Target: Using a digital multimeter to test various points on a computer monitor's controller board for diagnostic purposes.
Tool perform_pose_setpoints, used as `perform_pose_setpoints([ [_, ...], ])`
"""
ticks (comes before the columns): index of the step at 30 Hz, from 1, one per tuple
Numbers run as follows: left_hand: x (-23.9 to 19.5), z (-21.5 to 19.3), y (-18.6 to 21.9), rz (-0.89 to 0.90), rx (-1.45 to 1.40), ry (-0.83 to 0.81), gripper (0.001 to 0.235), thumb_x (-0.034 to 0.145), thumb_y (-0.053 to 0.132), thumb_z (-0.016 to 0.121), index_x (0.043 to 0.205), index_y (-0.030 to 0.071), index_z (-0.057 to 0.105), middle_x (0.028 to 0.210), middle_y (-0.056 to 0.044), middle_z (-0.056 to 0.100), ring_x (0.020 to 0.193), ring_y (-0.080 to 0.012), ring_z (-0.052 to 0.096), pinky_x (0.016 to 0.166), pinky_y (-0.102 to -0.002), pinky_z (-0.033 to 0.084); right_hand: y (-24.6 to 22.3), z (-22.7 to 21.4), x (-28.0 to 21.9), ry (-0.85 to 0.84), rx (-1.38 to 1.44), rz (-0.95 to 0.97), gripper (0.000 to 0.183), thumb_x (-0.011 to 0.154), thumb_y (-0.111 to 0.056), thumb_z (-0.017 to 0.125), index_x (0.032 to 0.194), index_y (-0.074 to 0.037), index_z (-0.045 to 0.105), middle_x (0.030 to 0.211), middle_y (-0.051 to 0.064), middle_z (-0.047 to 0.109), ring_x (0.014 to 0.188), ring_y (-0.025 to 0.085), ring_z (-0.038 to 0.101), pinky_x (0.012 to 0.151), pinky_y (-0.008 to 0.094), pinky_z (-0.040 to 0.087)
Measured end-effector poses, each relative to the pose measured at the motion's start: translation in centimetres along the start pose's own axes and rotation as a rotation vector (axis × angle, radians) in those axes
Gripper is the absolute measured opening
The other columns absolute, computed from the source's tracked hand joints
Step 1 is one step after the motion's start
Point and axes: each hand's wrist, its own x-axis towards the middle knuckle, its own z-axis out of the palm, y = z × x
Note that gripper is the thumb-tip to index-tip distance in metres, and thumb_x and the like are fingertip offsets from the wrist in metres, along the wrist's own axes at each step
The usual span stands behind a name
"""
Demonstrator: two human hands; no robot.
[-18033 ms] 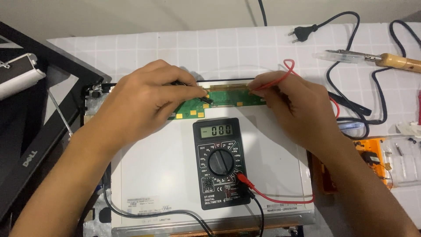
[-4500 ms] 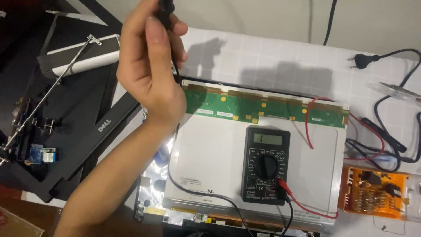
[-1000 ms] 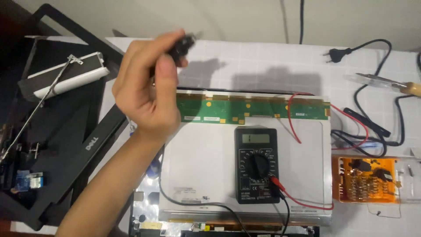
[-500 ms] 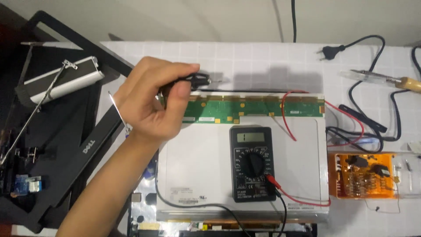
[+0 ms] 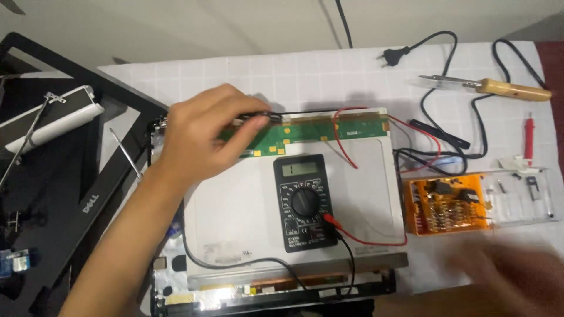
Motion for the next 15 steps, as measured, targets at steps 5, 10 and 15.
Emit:
perform_pose_setpoints([
  [5, -0.7, 0.5, -0.4, 0.015, 0.093, -0.175, 0.009, 0.103, 0.015, 0.071, 0.104, 0.008, 0.076, 0.095, -0.005, 0.073, 0.087, -0.0215, 0.07, 0.071, -0.031, 0.055, -8.4, 9.7, 8.0, -0.128, -0.367, -0.284, 0.045, 0.088, -0.045, 0.071, 0.127, -0.021, 0.071, 0.118, -0.004, 0.073, 0.079, 0.019, 0.065, 0.075, 0.039, 0.053],
  [10, -1.5, 1.1, -1.3, -0.027, 0.132, -0.25, 0.009, 0.102, 0.023, 0.073, 0.103, 0.015, 0.077, 0.093, 0.002, 0.071, 0.085, -0.0193, 0.066, 0.062, -0.029, 0.048, -8.4, 10.9, 10.3, -0.164, -0.315, -0.377, 0.023, 0.099, -0.026, 0.063, 0.112, -0.011, 0.075, 0.106, 0.003, 0.076, 0.093, 0.021, 0.069, 0.08, 0.038, 0.055],
  [15, -1.4, 1.2, -1.2, -0.055, 0.157, -0.292, 0.01, 0.102, 0.024, 0.071, 0.104, 0.016, 0.077, 0.093, 0.003, 0.072, 0.086, -0.0183, 0.067, 0.06, -0.03, 0.05, -11.0, 8.5, 11.6, -0.133, 0.14, -0.099, 0.01, 0.104, -0.015, 0.062, 0.098, -0.012, 0.069, 0.099, 0.002, 0.068, 0.088, 0.013, 0.065, 0.083, 0.029, 0.056],
])
